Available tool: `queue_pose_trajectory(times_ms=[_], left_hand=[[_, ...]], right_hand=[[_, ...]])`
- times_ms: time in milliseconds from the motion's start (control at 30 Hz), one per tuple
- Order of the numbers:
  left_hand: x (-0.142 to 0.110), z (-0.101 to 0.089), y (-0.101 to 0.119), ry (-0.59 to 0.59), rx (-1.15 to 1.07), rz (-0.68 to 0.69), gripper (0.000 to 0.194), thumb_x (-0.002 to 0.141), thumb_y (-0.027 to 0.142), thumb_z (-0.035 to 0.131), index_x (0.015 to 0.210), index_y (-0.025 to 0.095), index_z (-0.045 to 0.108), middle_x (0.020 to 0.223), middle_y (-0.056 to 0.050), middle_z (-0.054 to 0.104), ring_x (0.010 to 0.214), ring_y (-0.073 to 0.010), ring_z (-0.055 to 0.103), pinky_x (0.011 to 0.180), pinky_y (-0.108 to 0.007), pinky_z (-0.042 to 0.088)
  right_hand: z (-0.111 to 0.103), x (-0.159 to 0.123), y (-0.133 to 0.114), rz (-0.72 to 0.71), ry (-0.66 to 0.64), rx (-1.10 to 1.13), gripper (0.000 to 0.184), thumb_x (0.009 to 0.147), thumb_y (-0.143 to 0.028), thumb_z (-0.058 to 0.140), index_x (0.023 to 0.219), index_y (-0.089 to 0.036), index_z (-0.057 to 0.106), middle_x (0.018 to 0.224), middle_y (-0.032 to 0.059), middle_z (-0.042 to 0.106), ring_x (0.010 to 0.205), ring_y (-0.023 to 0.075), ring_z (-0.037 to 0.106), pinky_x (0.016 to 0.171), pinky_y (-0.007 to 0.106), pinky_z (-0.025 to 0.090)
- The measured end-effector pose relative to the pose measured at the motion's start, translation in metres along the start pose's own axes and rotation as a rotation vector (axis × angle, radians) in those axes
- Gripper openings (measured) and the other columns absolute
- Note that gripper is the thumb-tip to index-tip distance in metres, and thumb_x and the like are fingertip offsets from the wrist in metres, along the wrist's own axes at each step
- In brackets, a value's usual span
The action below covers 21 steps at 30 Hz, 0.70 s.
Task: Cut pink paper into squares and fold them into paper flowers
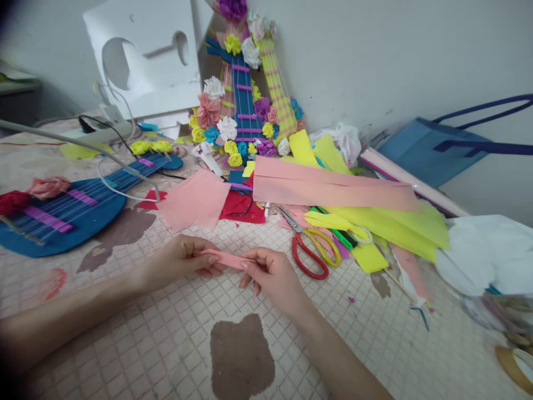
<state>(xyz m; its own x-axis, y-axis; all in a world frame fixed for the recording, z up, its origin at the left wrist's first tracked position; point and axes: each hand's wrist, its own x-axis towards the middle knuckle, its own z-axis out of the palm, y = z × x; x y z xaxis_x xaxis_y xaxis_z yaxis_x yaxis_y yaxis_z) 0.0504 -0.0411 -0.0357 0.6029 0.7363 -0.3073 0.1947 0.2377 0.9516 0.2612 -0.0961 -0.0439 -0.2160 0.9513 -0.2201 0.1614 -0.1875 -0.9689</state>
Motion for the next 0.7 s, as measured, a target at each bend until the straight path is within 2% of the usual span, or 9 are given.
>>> queue_pose_trajectory(times_ms=[167,300,433,567,700], left_hand=[[-0.002,-0.001,0.001,0.003,0.048,0.024,0.024,0.08,0.034,0.06,0.083,0.013,0.068,0.08,-0.006,0.073,0.073,-0.0146,0.068,0.068,-0.024,0.054],[-0.005,0.002,0.0,-0.009,0.152,0.091,0.025,0.08,0.035,0.06,0.085,0.012,0.067,0.079,-0.006,0.071,0.073,-0.016,0.067,0.066,-0.024,0.053],[-0.006,0.006,-0.003,0.073,0.163,0.226,0.03,0.079,0.035,0.062,0.1,0.013,0.06,0.084,-0.006,0.069,0.078,-0.0164,0.065,0.064,-0.023,0.051],[-0.005,0.006,-0.003,0.17,0.132,0.258,0.022,0.078,0.033,0.063,0.085,0.013,0.058,0.074,-0.003,0.064,0.065,-0.0113,0.059,0.055,-0.019,0.046],[-0.003,0.006,-0.002,0.182,0.125,0.238,0.017,0.077,0.028,0.061,0.078,0.012,0.058,0.065,0.0,0.059,0.057,-0.0088,0.054,0.052,-0.018,0.043]], right_hand=[[0.001,-0.001,-0.004,-0.029,-0.019,-0.019,0.026,0.082,-0.04,0.061,0.094,-0.017,0.064,0.074,0.0016,0.064,0.058,0.0101,0.056,0.048,0.021,0.041],[0.008,0.0,-0.007,-0.071,0.067,-0.104,0.024,0.084,-0.04,0.059,0.08,-0.017,0.063,0.062,-0.002,0.056,0.054,0.009,0.049,0.048,0.022,0.037],[0.011,0.001,-0.005,-0.092,0.096,-0.108,0.023,0.085,-0.039,0.057,0.078,-0.017,0.062,0.06,-0.0024,0.054,0.054,0.0098,0.049,0.049,0.023,0.037],[0.01,0.001,-0.001,-0.102,0.098,-0.104,0.022,0.085,-0.039,0.057,0.078,-0.018,0.062,0.063,-0.0016,0.056,0.055,0.0101,0.05,0.051,0.023,0.038],[0.01,0.001,0.002,-0.087,0.099,-0.121,0.023,0.085,-0.039,0.057,0.08,-0.018,0.063,0.06,-0.0011,0.057,0.053,0.0101,0.049,0.047,0.022,0.034]])
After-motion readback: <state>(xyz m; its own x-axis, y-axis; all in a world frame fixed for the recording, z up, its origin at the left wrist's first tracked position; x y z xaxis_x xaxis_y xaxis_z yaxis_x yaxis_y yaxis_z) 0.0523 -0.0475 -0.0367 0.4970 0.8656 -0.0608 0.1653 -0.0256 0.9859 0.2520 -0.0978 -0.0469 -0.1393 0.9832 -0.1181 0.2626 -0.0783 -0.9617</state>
